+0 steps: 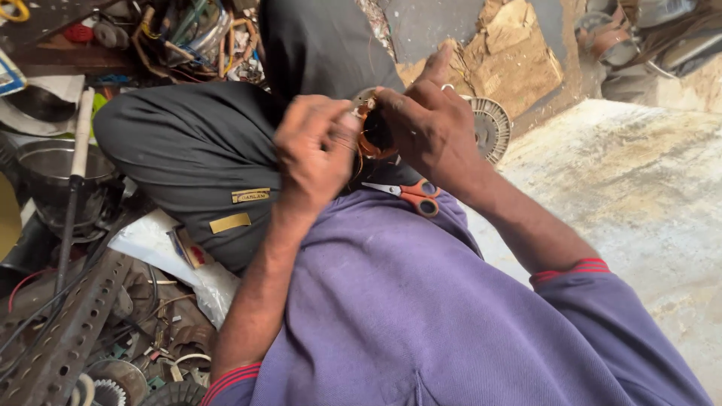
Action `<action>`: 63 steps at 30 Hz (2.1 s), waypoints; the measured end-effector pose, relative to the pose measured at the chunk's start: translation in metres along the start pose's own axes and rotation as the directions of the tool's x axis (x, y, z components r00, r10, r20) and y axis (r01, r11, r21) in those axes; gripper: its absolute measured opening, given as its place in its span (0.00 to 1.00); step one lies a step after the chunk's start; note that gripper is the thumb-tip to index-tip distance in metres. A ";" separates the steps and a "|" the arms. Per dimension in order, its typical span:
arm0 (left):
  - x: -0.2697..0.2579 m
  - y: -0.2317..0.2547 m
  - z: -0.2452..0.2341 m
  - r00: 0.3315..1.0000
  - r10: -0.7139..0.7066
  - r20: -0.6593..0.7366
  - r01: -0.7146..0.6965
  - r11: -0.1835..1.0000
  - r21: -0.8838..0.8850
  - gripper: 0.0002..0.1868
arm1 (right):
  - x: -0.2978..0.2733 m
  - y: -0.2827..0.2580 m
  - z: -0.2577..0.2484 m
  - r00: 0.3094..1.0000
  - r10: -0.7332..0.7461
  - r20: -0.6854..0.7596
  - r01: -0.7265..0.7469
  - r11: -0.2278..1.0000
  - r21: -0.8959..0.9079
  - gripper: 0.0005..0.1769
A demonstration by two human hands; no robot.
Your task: The person winds copper wire around a cylindrical motor stator core, using scissors to cut the wire and a small yellow tool to press the windings into place. The person continues winding and adjusting the coil throughout the clip.
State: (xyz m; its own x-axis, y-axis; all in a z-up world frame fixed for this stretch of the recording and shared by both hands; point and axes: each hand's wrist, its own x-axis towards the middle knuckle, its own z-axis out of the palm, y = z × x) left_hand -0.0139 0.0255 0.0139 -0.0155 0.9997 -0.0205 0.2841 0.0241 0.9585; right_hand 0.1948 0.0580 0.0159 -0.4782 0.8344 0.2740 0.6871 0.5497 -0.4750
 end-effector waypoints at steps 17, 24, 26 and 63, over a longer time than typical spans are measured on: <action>0.016 -0.002 0.020 0.971 0.239 -0.014 -0.229 0.947 0.227 0.03 | 0.021 -0.003 -0.010 0.980 0.141 0.143 -0.160 0.978 0.133 0.07; 0.013 -0.011 0.012 0.985 0.169 0.022 -0.169 0.985 0.043 0.07 | 0.015 -0.001 -0.017 0.983 0.120 0.136 -0.135 0.985 0.107 0.10; -0.001 -0.024 0.003 0.996 0.050 -0.078 -0.053 0.998 -0.040 0.13 | 0.010 0.011 -0.025 0.934 0.283 0.218 -0.344 0.880 0.328 0.17; 0.059 -0.054 -0.015 0.945 -0.170 0.280 0.236 0.947 -0.220 0.27 | 0.060 -0.010 0.044 0.908 0.335 0.252 -0.248 0.914 -0.321 0.43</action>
State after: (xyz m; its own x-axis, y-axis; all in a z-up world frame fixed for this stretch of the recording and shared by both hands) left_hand -0.0446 0.0832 -0.0343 0.2058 0.9428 -0.2624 0.0545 0.2567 0.9650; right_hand 0.1353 0.1006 0.0001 -0.3413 0.9321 -0.1210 0.9225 0.3075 -0.2334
